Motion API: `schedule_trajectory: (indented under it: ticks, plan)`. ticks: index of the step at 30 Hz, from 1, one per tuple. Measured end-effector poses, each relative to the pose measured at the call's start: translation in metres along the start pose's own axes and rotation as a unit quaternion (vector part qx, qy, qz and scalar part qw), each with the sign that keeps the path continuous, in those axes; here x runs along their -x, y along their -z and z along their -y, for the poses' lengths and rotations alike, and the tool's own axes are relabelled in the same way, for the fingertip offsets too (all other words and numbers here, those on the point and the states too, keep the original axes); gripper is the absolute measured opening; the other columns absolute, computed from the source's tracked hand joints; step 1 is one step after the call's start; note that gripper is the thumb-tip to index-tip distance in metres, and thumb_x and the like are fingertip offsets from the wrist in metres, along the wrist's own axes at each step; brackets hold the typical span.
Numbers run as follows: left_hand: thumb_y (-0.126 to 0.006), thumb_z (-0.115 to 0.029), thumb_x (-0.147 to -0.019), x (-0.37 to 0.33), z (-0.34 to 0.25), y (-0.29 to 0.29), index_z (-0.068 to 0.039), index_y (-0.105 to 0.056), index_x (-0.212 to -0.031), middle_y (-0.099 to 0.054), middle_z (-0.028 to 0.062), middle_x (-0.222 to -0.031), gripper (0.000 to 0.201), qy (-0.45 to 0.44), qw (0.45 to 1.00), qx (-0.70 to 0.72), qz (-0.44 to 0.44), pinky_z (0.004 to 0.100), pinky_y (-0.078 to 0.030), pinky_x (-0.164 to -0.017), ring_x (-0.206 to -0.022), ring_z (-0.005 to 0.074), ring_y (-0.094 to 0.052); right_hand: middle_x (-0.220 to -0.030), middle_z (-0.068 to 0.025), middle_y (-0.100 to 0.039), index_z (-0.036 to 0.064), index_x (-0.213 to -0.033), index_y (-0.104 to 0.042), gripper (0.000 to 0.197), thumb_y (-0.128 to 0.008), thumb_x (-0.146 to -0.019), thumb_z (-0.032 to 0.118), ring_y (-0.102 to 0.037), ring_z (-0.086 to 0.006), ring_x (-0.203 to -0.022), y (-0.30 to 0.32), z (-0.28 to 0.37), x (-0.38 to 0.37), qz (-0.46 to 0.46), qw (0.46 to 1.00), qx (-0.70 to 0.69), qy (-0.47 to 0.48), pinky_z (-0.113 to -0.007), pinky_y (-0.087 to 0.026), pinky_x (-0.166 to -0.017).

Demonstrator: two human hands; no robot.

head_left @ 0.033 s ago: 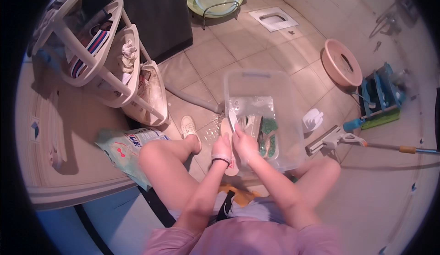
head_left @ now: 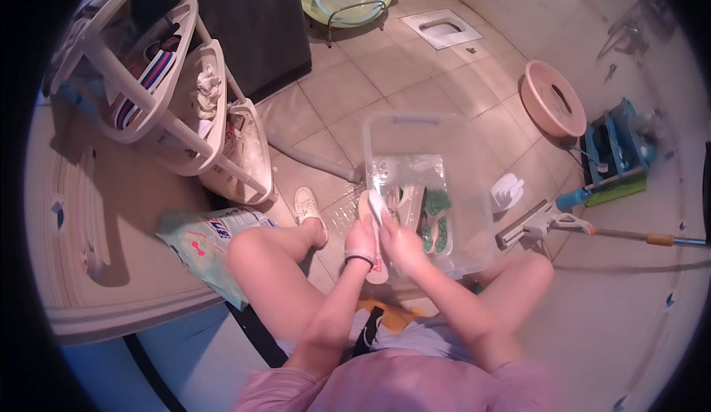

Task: The person sits on the floor and scrubs a white sneaker and a pink insole using a brush and soapy water in a clear plastic tub. The person scrubs the sole, sides, and interior of the shoe, then scrubs the insole, and finally rinses the shoe in the water.

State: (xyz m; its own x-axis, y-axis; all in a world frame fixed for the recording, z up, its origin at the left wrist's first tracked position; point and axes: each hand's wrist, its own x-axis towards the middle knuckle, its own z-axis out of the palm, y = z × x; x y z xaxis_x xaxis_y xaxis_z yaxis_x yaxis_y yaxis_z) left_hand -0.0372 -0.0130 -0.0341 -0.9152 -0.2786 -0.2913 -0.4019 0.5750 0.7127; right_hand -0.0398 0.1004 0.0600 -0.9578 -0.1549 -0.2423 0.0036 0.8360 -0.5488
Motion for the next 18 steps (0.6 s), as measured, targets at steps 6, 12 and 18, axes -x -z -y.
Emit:
schedule_trajectory:
  ticks: [6,12,18]
  plan:
    - [-0.034,-0.036,-0.094,-0.002,-0.009,0.014,0.003,-0.058,-0.096,-0.06,0.0284,-0.092,0.046,0.003,0.999,0.038,0.037,0.0483,-0.043,-0.077,-0.09,0.0441,-0.055,-0.075,-0.0212,-0.062,0.0211,-0.128,-0.049,0.039,-0.044,-0.089,0.028,-0.061,-0.0366,-0.065,-0.014,-0.008,0.019,0.003,0.999,-0.013,0.031,-0.046,-0.048,-0.056]
    - [-0.044,-0.028,-0.093,-0.006,-0.006,0.01,0.0,-0.058,-0.091,-0.063,0.0165,-0.085,0.031,0.115,0.932,0.332,0.09,0.0363,-0.046,-0.07,-0.08,0.0251,-0.061,-0.075,-0.0206,-0.061,0.0261,-0.128,-0.049,0.039,-0.045,-0.089,0.03,-0.061,-0.0359,-0.063,-0.034,0.025,-0.021,-0.05,0.997,0.033,-0.04,-0.045,-0.049,-0.053]
    - [-0.036,-0.038,-0.094,-0.002,-0.004,0.004,0.002,-0.057,-0.088,-0.062,0.0234,-0.082,0.045,0.1,0.973,0.203,0.033,0.0448,-0.046,-0.07,-0.077,0.0366,-0.061,-0.072,-0.0168,-0.06,0.0236,-0.128,-0.048,0.039,-0.043,-0.09,0.029,-0.06,-0.035,-0.06,-0.007,0.018,0.061,0.003,0.992,0.11,-0.064,-0.046,-0.049,-0.054]
